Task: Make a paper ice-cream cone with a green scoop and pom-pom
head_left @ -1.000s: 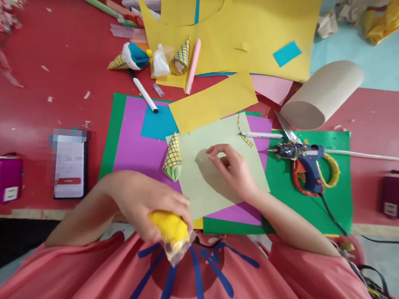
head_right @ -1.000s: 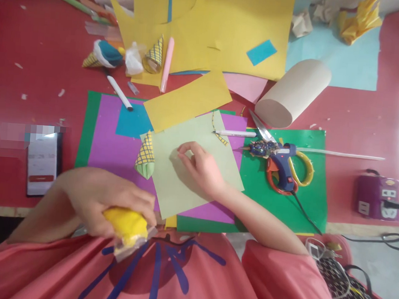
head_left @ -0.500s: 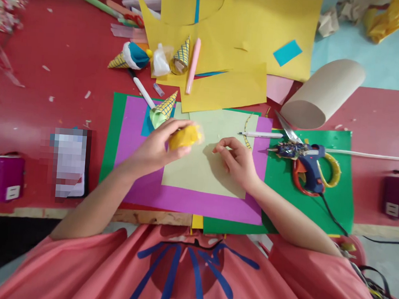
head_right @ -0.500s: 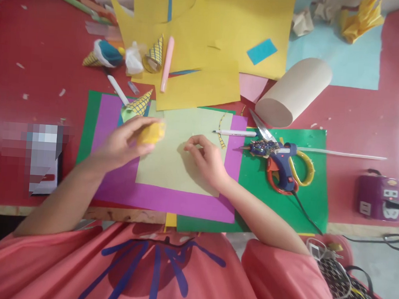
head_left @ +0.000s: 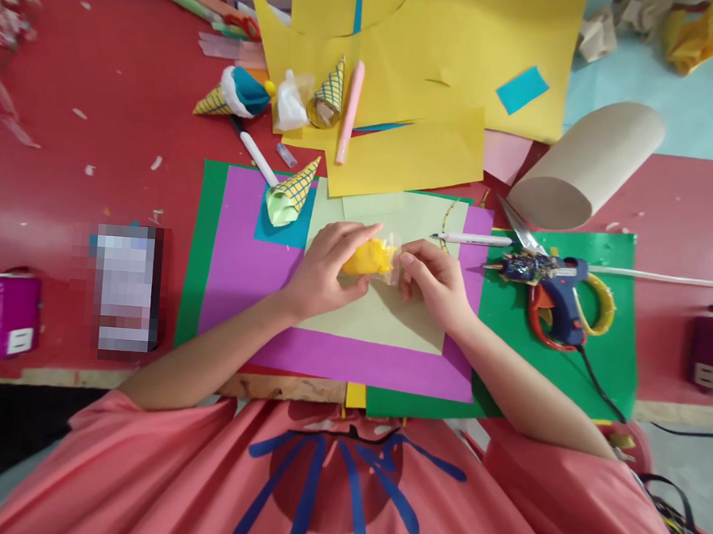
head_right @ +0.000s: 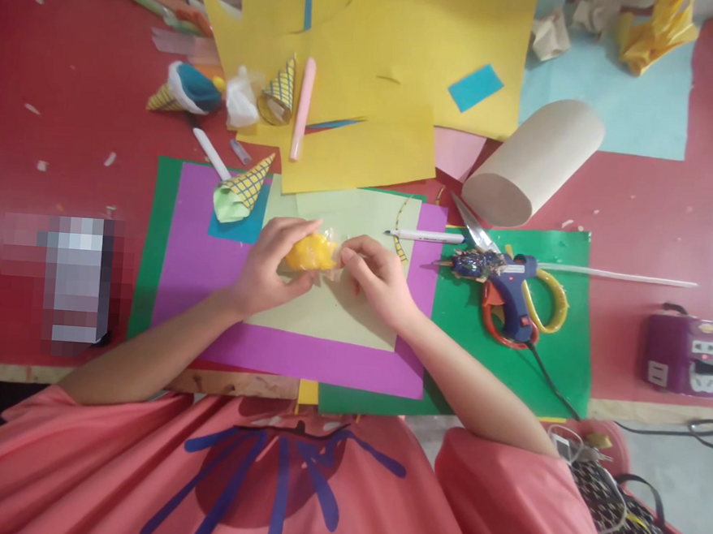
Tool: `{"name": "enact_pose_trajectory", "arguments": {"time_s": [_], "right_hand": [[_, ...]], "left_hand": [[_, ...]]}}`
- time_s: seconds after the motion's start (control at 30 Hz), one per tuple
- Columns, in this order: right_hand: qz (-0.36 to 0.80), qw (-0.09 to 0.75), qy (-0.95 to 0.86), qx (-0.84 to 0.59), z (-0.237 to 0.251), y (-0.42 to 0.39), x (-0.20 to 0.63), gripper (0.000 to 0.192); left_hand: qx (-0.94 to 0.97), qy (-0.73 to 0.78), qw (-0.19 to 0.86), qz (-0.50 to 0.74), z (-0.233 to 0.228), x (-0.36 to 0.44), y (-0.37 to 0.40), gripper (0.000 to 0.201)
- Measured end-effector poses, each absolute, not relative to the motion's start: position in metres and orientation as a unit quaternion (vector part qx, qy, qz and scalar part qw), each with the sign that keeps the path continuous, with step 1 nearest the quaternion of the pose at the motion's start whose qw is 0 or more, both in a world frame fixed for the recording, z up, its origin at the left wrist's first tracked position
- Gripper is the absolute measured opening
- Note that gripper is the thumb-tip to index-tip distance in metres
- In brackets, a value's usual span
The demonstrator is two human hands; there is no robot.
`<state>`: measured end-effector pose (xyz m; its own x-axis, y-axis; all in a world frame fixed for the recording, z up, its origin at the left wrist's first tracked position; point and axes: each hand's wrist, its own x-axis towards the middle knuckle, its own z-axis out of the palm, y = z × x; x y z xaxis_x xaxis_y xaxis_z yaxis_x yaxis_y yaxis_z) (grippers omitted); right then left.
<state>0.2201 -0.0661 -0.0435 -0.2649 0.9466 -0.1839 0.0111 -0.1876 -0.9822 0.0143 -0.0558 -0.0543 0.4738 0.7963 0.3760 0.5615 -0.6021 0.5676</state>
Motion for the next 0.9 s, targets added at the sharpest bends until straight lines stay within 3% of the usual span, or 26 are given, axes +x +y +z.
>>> {"name": "enact_pose_trajectory", "arguments": {"time_s": [0.37,0.7,0.9], "right_hand": [[0.623,0.349,-0.534,-0.452,-0.0429,-0.0645,0.2215,0.029],[0.617,0.329,-0.55,-0.457,-0.0453,-0.0653,0.2211,0.016],[0.491,0.306,-0.625,-0.524,-0.0379,-0.0658,0.2176,0.013]], "left_hand": [[0.849,0.401,0.175,0.295,-0.057,0.012,-0.0567,0.052],[0.854,0.39,0.2,0.28,-0.0587,0.0117,-0.0557,0.06],[0.852,0.38,0.186,0.309,-0.0563,0.0107,-0.0554,0.045]]}}
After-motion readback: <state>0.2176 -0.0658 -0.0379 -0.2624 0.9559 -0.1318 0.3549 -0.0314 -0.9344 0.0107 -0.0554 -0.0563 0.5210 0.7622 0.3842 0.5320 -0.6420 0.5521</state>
